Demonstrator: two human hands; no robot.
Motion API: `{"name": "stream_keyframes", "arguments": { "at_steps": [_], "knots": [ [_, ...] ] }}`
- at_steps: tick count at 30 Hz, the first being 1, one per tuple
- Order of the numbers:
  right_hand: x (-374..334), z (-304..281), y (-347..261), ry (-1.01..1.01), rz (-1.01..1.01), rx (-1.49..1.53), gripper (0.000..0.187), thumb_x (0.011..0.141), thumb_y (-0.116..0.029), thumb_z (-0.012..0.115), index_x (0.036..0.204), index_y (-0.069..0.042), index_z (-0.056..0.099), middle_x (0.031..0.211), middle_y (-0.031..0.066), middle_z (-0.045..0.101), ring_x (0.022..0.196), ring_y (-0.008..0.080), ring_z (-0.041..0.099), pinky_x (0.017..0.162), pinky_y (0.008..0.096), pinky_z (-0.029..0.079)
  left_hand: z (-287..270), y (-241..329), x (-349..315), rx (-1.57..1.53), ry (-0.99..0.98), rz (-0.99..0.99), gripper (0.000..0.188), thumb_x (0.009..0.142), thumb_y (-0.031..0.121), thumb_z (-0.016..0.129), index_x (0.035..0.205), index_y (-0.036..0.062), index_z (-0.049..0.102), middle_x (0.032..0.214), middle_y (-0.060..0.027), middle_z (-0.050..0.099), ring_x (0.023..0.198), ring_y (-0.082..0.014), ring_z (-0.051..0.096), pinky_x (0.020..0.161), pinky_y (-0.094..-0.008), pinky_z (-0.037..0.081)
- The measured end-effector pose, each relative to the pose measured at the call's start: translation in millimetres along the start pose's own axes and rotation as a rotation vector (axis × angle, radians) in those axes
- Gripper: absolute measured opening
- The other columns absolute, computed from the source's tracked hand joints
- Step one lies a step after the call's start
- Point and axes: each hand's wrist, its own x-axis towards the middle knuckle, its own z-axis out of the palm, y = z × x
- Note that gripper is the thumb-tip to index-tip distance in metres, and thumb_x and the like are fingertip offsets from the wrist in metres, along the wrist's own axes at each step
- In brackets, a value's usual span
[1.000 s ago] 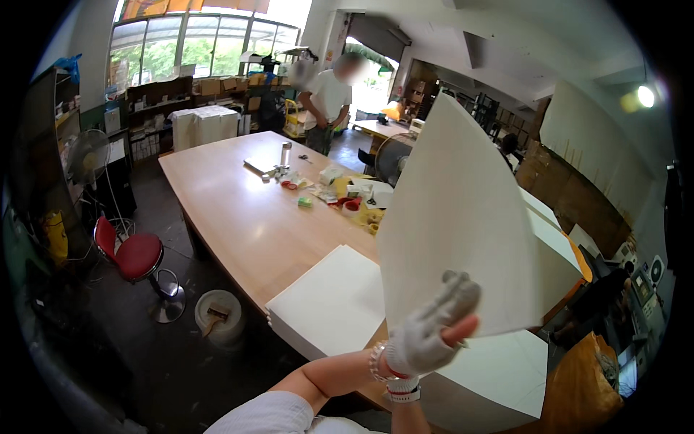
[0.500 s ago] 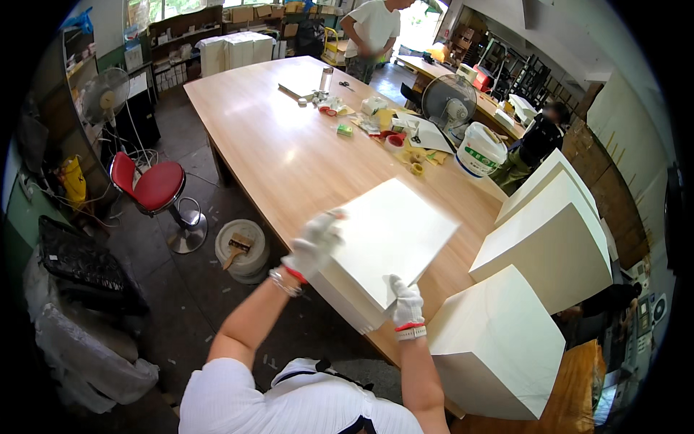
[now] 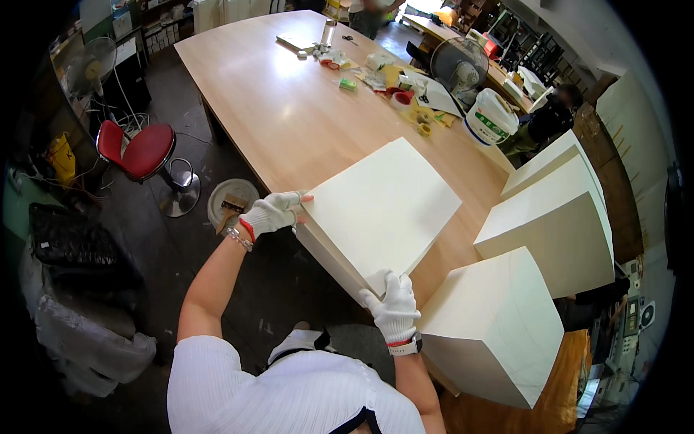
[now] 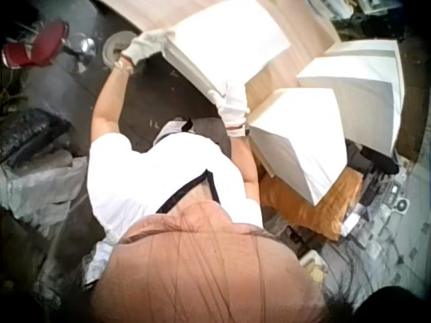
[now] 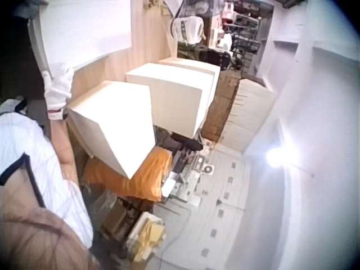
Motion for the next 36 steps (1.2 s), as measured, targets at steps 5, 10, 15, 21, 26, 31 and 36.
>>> {"name": "stream_keyframes", "arguments": {
  "at_steps": [5,10,15,21,26,31,36],
  "knots": [
    [-6.5,2.7,-0.9,-0.015,0.038,-0.025,0.064,0.075,-0.031,0.088,0.126,-0.004,0.059,0.112,0.0233,0.058,0.094,0.0422,0.063,0.079,0.0499,0.054,-6.6,-1.8,-9.1,-0.135,0.031,0.018,0.037,0.09,-0.006,0.07,0.127,0.0018,0.07,0.124,-0.007,0.073,0.103,-0.0156,0.068,0.085,-0.0308,0.06],
    [-8.4,5.6,2.9,0.012,0.009,-0.037,0.06,0.079,-0.031,0.086,0.126,-0.007,0.058,0.112,0.0209,0.057,0.093,0.0412,0.064,0.076,0.0502,0.055,0.0,-31.2,0.1,0.034,0.107,0.171,0.039,0.079,-0.006,0.081,0.117,0.0017,0.075,0.111,-0.0162,0.077,0.094,-0.0171,0.075,0.081,-0.0295,0.061],
    [-6.1,6.9,2.3,0.013,0.001,0.008,0.059,0.081,-0.032,0.085,0.127,-0.008,0.057,0.114,0.0208,0.056,0.093,0.0417,0.064,0.074,0.0501,0.055,-9.3,-22.8,-1.1,0.018,0.084,0.102,0.031,0.082,-0.008,0.075,0.112,0.0,0.075,0.096,-0.0118,0.078,0.085,-0.0151,0.074,0.077,-0.029,0.06],
    [-13.5,8.1,8.1,0.04,-0.015,-0.002,0.055,0.084,-0.035,0.082,0.126,-0.01,0.058,0.12,0.0221,0.056,0.09,0.0424,0.066,0.074,0.0503,0.056,-13.9,-17.2,2.2,0.154,0.016,0.313,0.022,0.087,-0.01,0.068,0.109,-0.0048,0.071,0.091,-0.0079,0.075,0.082,-0.0154,0.072,0.076,-0.0305,0.058],
    [-11.8,12.1,3.5,0.028,0.042,0.01,0.052,0.088,-0.039,0.078,0.127,-0.011,0.058,0.121,0.0231,0.056,0.089,0.0427,0.068,0.071,0.0503,0.057,-15.1,-2.6,-3.2,0.158,0.073,0.16,0.026,0.084,-0.008,0.072,0.108,-0.0008,0.075,0.087,-0.0099,0.076,0.081,-0.0137,0.074,0.075,-0.0278,0.059],
    [-24.7,17.2,9.4,0.096,0.035,0.021,0.06,0.087,-0.04,0.079,0.136,-0.013,0.057,0.129,0.0236,0.056,0.091,0.0406,0.069,0.073,0.0474,0.059,1.1,-19.0,4.6,0.121,0.108,0.201,0.021,0.087,-0.004,0.072,0.107,-0.0014,0.076,0.085,-0.0081,0.075,0.078,-0.0186,0.074,0.071,-0.0339,0.061],
    [-26.3,35.4,16.7,0.199,-0.077,0.05,0.057,0.092,-0.041,0.073,0.139,-0.014,0.056,0.138,0.0242,0.055,0.09,0.0427,0.07,0.071,0.0478,0.06,-11.1,-39.9,-1.4,0.219,0.134,0.194,0.033,0.075,0.005,0.085,0.106,0.0009,0.072,0.09,-0.0156,0.074,0.085,-0.023,0.073,0.079,-0.033,0.058]
  ]
}}
